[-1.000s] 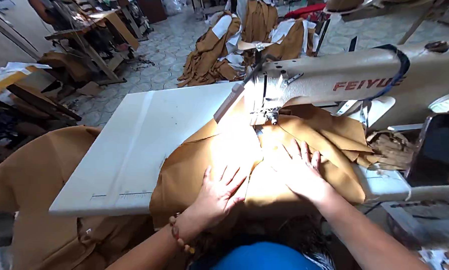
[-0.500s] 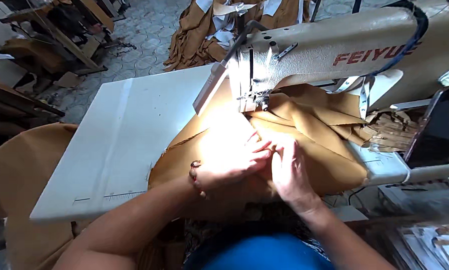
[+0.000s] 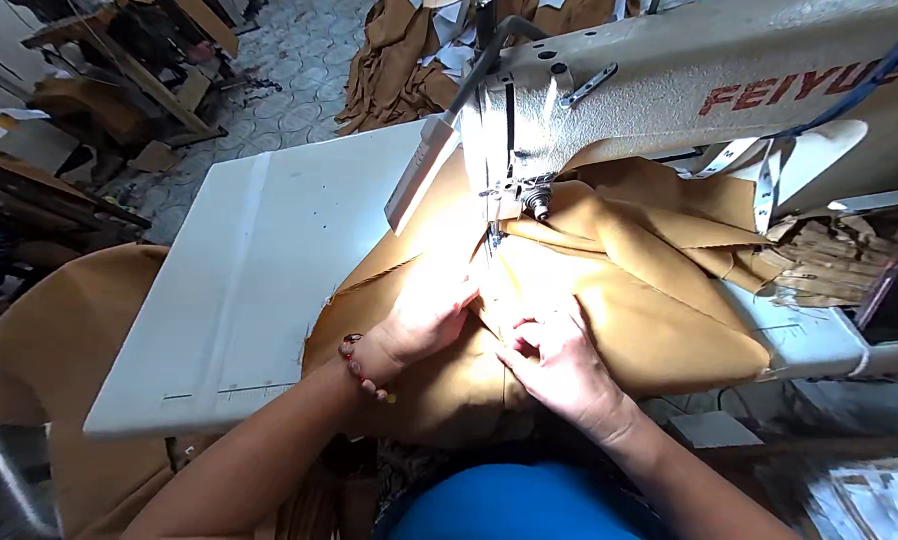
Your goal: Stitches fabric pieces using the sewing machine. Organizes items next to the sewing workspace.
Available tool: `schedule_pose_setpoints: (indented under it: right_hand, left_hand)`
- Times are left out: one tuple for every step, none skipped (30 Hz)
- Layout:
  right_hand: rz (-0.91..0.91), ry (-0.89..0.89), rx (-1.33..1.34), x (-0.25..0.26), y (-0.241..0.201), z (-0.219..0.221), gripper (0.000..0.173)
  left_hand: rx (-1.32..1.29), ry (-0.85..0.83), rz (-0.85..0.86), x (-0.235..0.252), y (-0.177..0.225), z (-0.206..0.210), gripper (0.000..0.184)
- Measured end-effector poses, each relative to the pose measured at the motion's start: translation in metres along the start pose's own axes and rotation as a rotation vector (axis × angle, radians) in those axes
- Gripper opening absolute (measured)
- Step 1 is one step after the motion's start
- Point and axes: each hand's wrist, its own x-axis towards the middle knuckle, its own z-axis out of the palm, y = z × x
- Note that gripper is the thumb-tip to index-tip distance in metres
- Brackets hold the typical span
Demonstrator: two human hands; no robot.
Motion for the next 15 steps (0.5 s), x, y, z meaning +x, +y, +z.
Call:
schedule_pose_setpoints:
  right_hand:
    - [-0.006,0.009,-0.001,0.002,0.002,0.002,0.023]
    - [-0.006,0.024,-0.006,0.003,0.004,0.003,0.022]
    - [0.003,0.031,-0.011,0.003,0.005,0.003,0.022]
    - [0.011,0.044,-0.024,0.003,0.006,0.003,0.022]
    - [0.014,0.06,-0.036,0.002,0.006,0.004,0.022]
    - [0.021,0.065,-0.043,0.001,0.006,0.003,0.022]
    - [0.029,0.064,-0.044,0.0,0.007,0.003,0.022]
    - [0.039,0.061,-0.041,0.0,0.007,0.003,0.022]
    - [0.049,0.061,-0.04,0.0,0.007,0.003,0.021]
    - [0.06,0.057,-0.037,0.0,0.006,0.002,0.021]
    - [0.069,0.06,-0.039,-0.001,0.005,0.001,0.021]
    - [0.078,0.064,-0.04,-0.001,0.004,0.001,0.019]
    - [0.083,0.07,-0.043,-0.001,0.002,0.0,0.018]
    - [0.084,0.076,-0.055,-0.001,0.002,0.001,0.018]
    - [0.088,0.081,-0.066,-0.002,0.001,0.001,0.019]
  left_hand:
    - [-0.015,0.006,0.01,0.001,-0.001,0.0,0.011]
    - [-0.031,0.012,0.021,0.003,-0.002,0.001,0.011]
    - [-0.055,0.019,0.032,0.003,-0.004,0.002,0.011]
    - [-0.082,0.022,0.043,0.004,-0.005,0.003,0.012]
    - [-0.108,0.018,0.06,0.005,-0.007,0.003,0.013]
    - [-0.138,0.009,0.081,0.006,-0.007,0.003,0.013]
    - [-0.175,-0.009,0.102,0.007,-0.008,0.002,0.013]
    - [-0.221,-0.04,0.118,0.008,-0.007,0.002,0.014]
    - [-0.266,-0.091,0.127,0.009,-0.007,0.001,0.018]
    - [-0.305,-0.149,0.13,0.011,-0.006,0.0,0.021]
    - [-0.336,-0.188,0.14,0.013,-0.005,0.001,0.02]
    - [-0.358,-0.204,0.16,0.014,-0.005,0.004,0.018]
    - [-0.377,-0.216,0.182,0.015,-0.004,0.006,0.016]
    - [-0.393,-0.218,0.199,0.017,-0.004,0.008,0.015]
    - [-0.41,-0.224,0.201,0.018,-0.003,0.008,0.016]
